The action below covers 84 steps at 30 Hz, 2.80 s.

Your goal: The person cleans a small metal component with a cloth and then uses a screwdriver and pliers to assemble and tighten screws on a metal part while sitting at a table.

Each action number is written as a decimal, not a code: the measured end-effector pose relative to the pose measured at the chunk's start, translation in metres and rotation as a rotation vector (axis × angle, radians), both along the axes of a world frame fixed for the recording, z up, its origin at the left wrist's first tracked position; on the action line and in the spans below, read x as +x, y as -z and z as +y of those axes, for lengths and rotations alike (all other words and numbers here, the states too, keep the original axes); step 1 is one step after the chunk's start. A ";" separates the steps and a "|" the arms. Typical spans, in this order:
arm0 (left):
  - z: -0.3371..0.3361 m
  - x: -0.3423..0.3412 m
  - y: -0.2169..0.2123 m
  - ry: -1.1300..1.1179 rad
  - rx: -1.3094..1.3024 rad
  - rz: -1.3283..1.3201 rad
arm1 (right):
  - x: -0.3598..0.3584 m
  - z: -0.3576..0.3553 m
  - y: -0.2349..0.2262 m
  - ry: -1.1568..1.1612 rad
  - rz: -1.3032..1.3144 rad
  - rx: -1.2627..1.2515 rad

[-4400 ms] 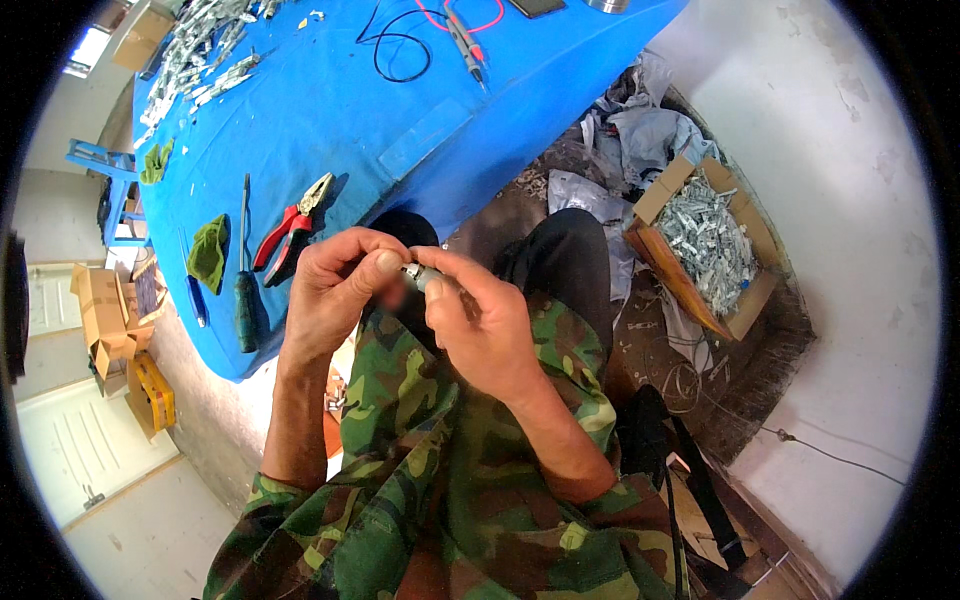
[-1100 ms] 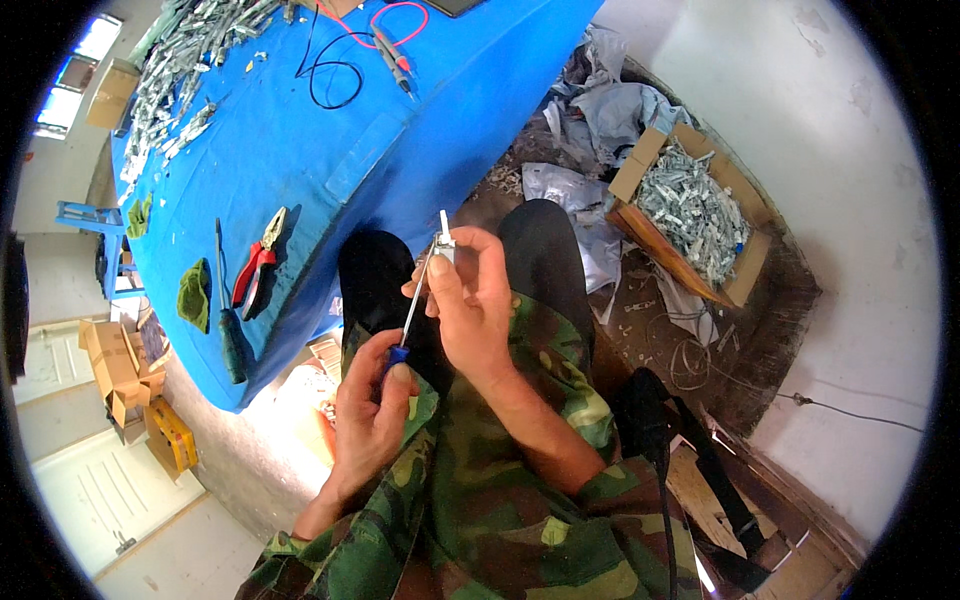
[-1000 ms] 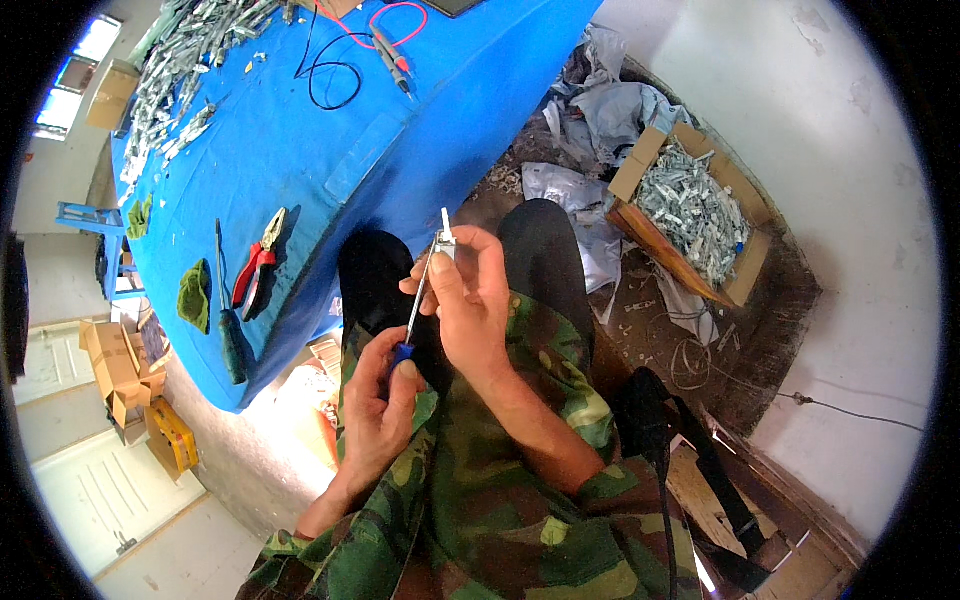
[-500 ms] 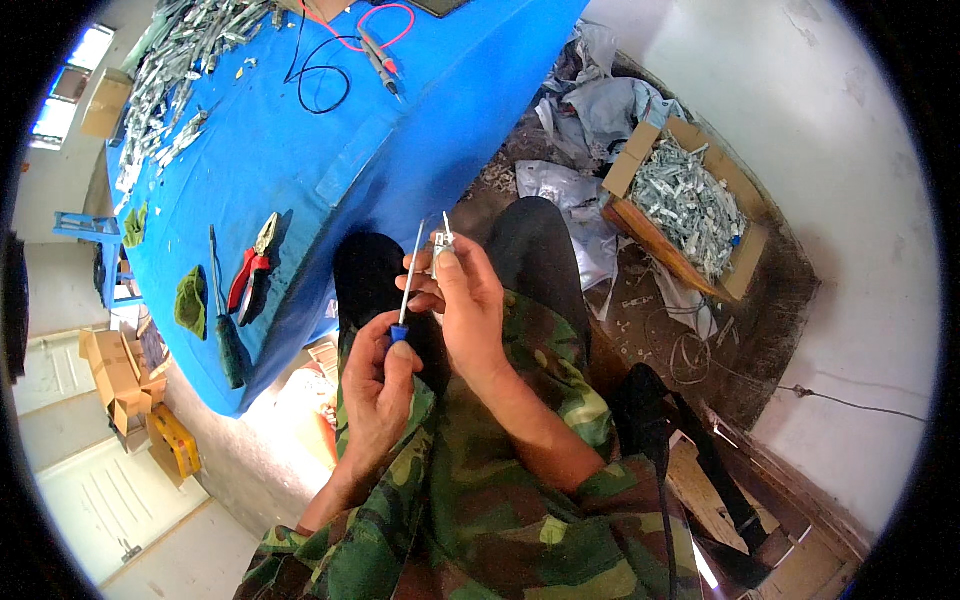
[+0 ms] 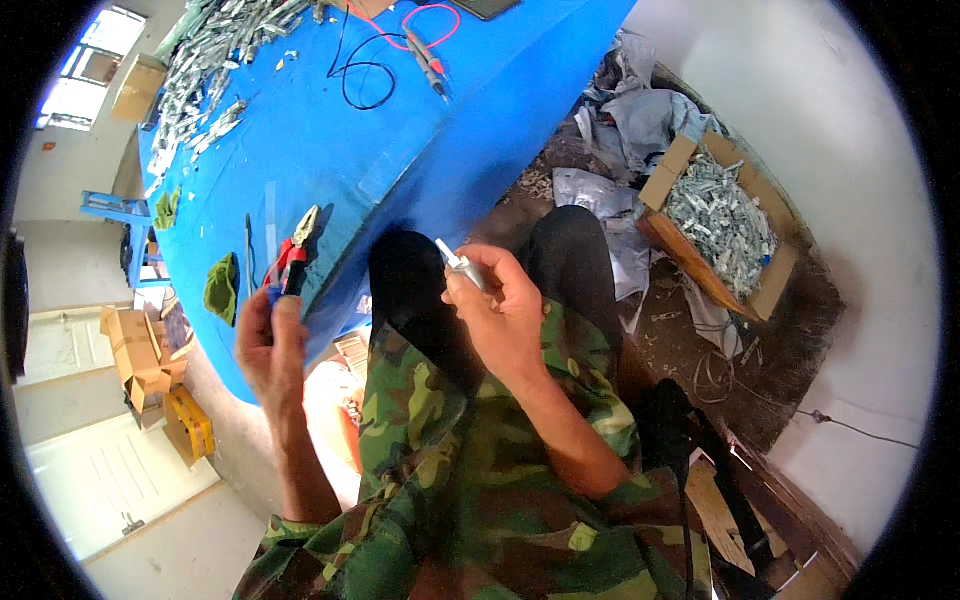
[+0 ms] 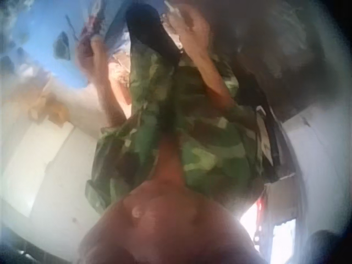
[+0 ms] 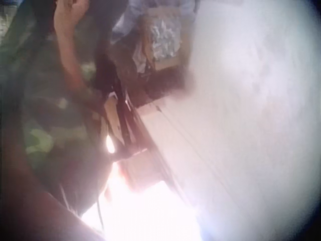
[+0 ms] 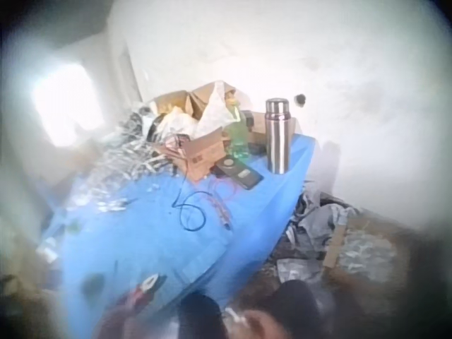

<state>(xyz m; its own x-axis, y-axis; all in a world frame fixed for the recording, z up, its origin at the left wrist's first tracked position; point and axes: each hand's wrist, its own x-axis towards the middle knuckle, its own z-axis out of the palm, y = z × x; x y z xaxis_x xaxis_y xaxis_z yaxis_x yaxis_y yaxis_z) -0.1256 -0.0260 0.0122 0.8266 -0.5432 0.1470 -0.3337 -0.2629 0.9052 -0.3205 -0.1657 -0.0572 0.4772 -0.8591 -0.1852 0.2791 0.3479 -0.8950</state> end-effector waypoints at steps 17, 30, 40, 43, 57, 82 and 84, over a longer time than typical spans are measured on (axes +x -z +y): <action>0.130 0.154 0.040 -0.435 0.751 -0.611 | 0.009 0.012 -0.012 0.044 0.168 -0.483; 0.067 0.064 -0.007 -0.186 0.270 -0.345 | 0.016 0.024 -0.008 0.047 0.130 -0.412; -0.022 -0.063 -0.004 0.357 0.002 0.438 | 0.012 0.027 -0.012 0.074 0.171 -0.687; -0.021 -0.061 0.004 0.348 -0.037 0.440 | 0.013 0.025 -0.014 0.080 0.161 -0.698; -0.022 -0.051 0.014 0.369 -0.093 0.475 | 0.004 0.018 -0.027 -0.104 0.044 -0.572; -0.022 -0.070 0.014 0.327 -0.200 0.569 | -0.003 0.017 -0.014 -0.164 -0.310 -0.258; -0.019 -0.063 0.021 0.323 -0.216 0.694 | -0.003 0.016 -0.016 -0.147 -0.234 -0.305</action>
